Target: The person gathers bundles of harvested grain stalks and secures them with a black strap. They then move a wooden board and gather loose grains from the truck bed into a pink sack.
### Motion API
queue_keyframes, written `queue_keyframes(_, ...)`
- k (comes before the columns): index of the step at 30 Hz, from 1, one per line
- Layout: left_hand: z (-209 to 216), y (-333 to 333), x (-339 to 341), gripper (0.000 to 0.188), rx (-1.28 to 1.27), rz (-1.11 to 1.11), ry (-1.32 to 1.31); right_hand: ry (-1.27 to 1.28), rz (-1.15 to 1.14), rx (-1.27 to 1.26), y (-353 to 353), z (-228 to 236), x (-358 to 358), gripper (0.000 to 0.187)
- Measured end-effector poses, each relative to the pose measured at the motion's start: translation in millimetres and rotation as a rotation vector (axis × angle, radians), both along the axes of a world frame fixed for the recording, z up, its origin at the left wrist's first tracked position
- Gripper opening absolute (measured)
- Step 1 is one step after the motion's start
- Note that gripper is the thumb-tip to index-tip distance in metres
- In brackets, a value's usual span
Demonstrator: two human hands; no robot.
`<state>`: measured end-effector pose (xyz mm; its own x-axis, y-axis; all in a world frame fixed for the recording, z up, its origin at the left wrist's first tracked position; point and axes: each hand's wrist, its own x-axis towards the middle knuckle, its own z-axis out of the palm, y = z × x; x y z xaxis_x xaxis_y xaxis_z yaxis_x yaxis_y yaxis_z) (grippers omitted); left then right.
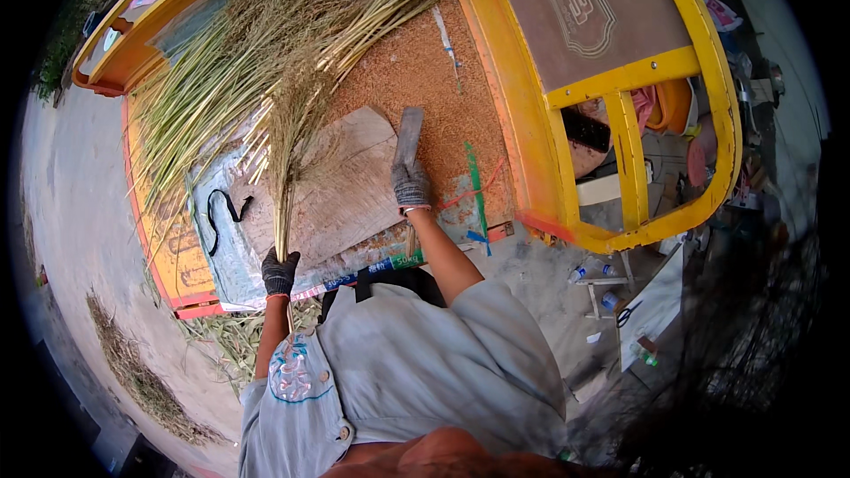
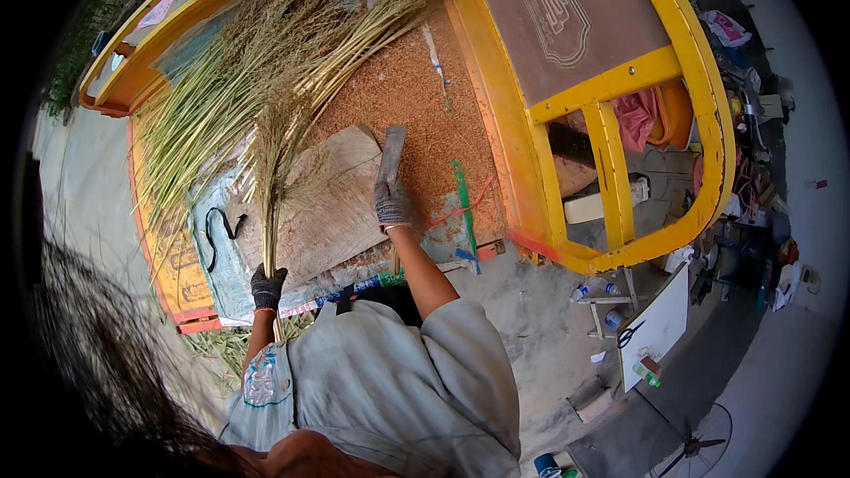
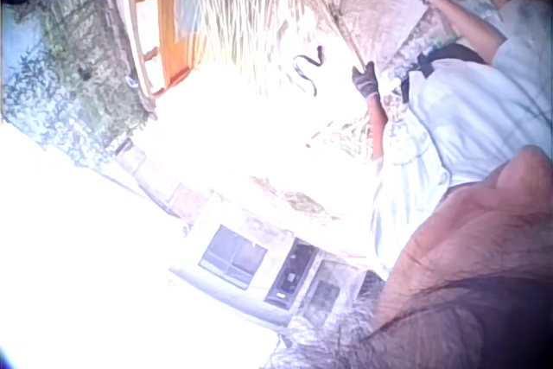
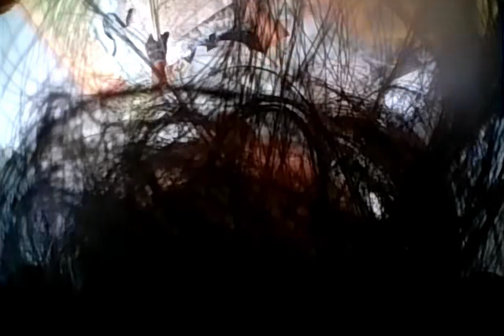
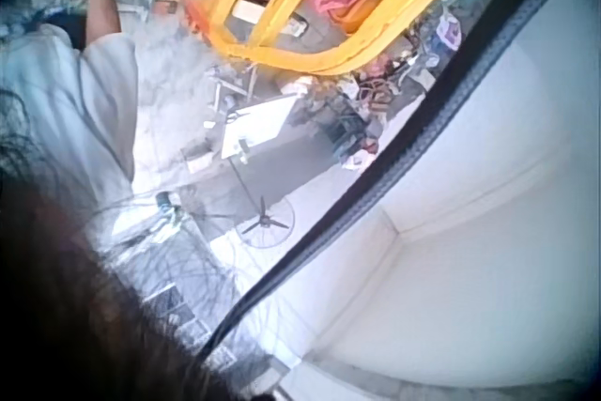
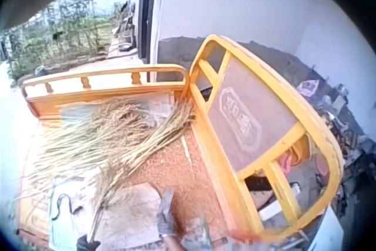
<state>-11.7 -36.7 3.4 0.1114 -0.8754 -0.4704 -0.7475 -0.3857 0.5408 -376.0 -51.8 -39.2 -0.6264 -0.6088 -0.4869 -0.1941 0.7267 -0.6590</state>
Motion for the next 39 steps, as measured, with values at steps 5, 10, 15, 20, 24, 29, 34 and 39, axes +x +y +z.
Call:
queue_keyframes(5, 8.2, -2.9, -37.6, 0.042, -0.284, -0.106, -0.361, 0.172, 0.013, -0.029, 3.1, -10.1, -10.7, 0.049)
queue_keyframes(10, -0.7, -10.6, -51.5, 0.051, -0.072, -0.303, -0.379, 0.013, -0.252, -0.36, 19.8, -31.0, -23.3, 0.03)
queue_keyframes(15, 4.9, -34.3, -57.4, 0.049, 0.09, -0.441, -0.233, -0.143, -0.544, -0.44, 65.3, -117.5, -76.6, 0.034)
queue_keyframes(20, 5.6, -21.8, -56.8, 0.051, 0.173, -0.29, 0.062, -0.186, -0.283, 0.054, 64.6, -75.4, -85.3, 0.058)
queue_keyframes(24, 66.2, -25.8, -81.6, 0.038, 0.592, -0.024, 0.519, 0.282, 0.084, 0.376, 33.0, 47.5, -60.3, 0.062)
queue_keyframes(29, 80.5, -27.7, -95.7, 0.034, 0.542, -0.125, 0.826, -0.119, 0.338, 0.018, 50.0, 24.8, -2.9, 0.05)
queue_keyframes(34, 102.3, -8.8, -92.1, 0.037, 0.659, -0.052, 1.078, -1.018, -0.015, -0.133, 16.9, 100.6, 77.1, 0.039)
queue_keyframes(39, 133.3, 3.2, -84.0, 0.034, 0.5, -0.123, 1.042, -1.369, -0.122, -0.414, 8.3, 105.0, 82.4, 0.023)
